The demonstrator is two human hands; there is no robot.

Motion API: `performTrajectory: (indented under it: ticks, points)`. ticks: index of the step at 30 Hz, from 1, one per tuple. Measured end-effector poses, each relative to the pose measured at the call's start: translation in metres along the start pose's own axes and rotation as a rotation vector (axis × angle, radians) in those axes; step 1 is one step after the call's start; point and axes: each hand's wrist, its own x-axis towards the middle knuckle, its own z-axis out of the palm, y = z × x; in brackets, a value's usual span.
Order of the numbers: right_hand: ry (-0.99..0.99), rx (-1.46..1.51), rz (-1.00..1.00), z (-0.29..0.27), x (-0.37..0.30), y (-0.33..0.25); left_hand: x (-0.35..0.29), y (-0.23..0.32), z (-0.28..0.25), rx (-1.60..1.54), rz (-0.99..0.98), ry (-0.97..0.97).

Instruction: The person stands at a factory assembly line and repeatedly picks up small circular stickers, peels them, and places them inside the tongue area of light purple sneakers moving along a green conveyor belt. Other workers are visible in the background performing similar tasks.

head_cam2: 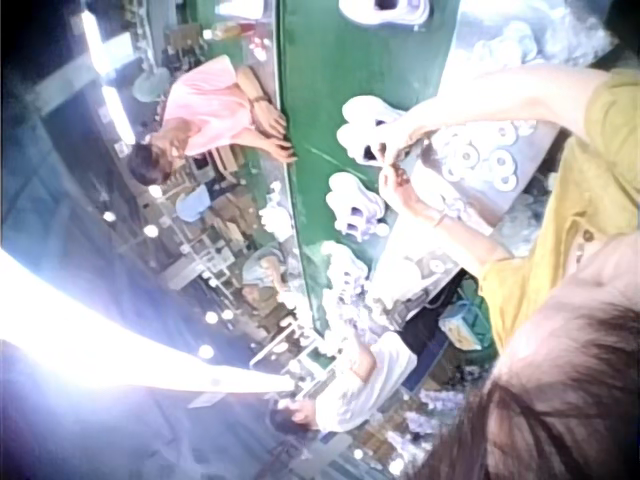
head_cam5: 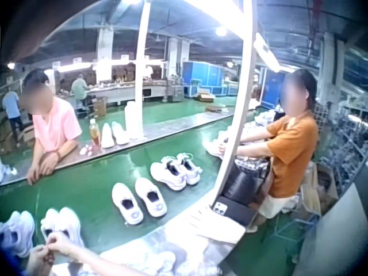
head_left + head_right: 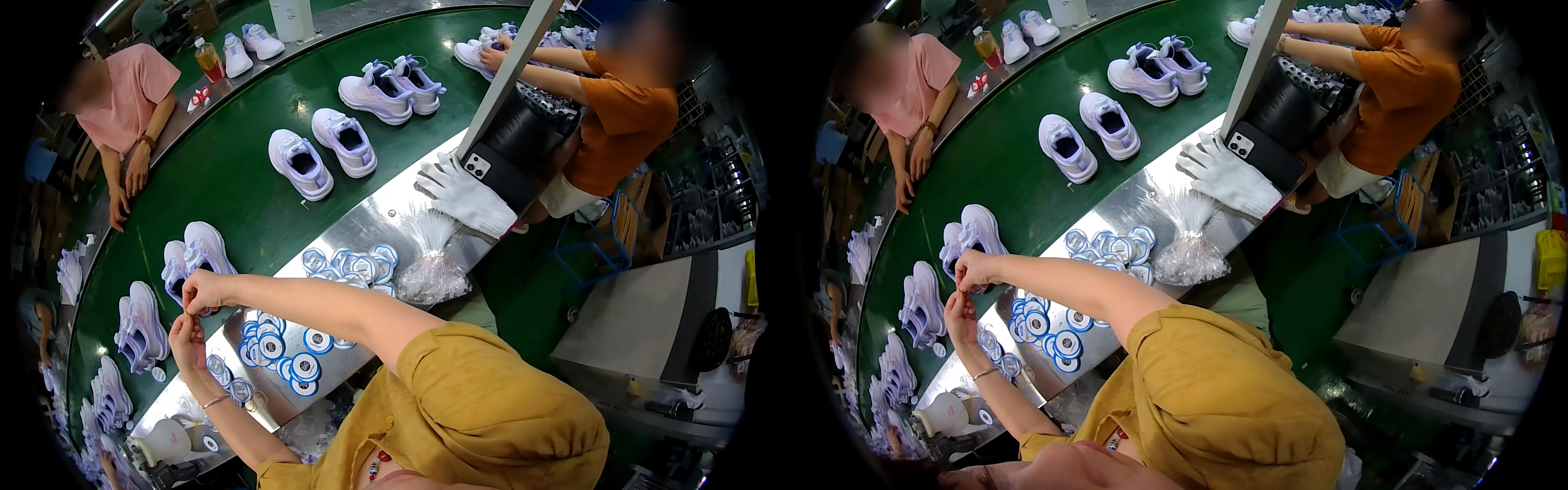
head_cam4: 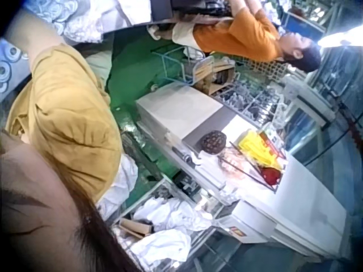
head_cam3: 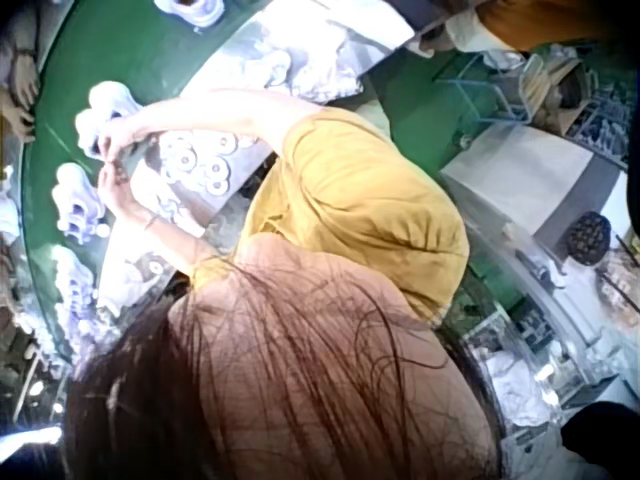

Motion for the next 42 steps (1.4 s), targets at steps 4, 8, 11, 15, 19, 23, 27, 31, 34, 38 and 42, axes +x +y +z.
performTrajectory:
  ticks: [4,8,11,15,19,23,27,31,34,38,42]
  points:
    - [0.293,-0.489,-0.322,-0.02,-0.026,-0.027,-0.001,-0.002,0.014,0.073,0.073,0.045]
    - [0.606,-0.79,-0.533,-0.099,-0.138,-0.106,-0.017,-0.011,0.002,0.292,0.173,0.15]
    - [1.034,-1.013,-0.439,-0.186,-0.234,-0.12,-0.027,-0.015,0.005,0.332,0.235,0.3]
    - [1.177,-1.167,0.223,-0.23,-0.311,-0.116,-0.029,-0.012,0.047,1.015,0.685,0.622]
    - [1.06,-1.134,0.232,-0.257,-0.326,-0.086,-0.032,-0.018,0.183,0.994,0.908,0.395]
    - [0.96,-0.968,-0.003,-0.247,-0.317,-0.097,-0.059,-0.096,0.31,0.99,0.845,-0.44]
    - [0.814,-0.9,-0.235,-0.225,-0.329,-0.113,-0.081,-0.153,0.386,1.175,0.926,-0.568]
    - [0.744,-1.078,-0.438,-0.218,-0.332,-0.1,-0.078,-0.181,0.394,1.205,0.926,-0.61]
    - [1.061,-0.55,-0.488,-0.206,-0.327,-0.141,-0.077,-0.18,0.39,1.257,0.896,-0.56]
    - [0.891,-0.187,-0.674,-0.197,-0.332,-0.168,-0.078,-0.182,0.387,1.241,0.905,-0.535]
    - [0.824,-0.107,-0.353,-0.182,-0.354,-0.158,-0.096,-0.147,0.375,1.129,1.025,-0.364]
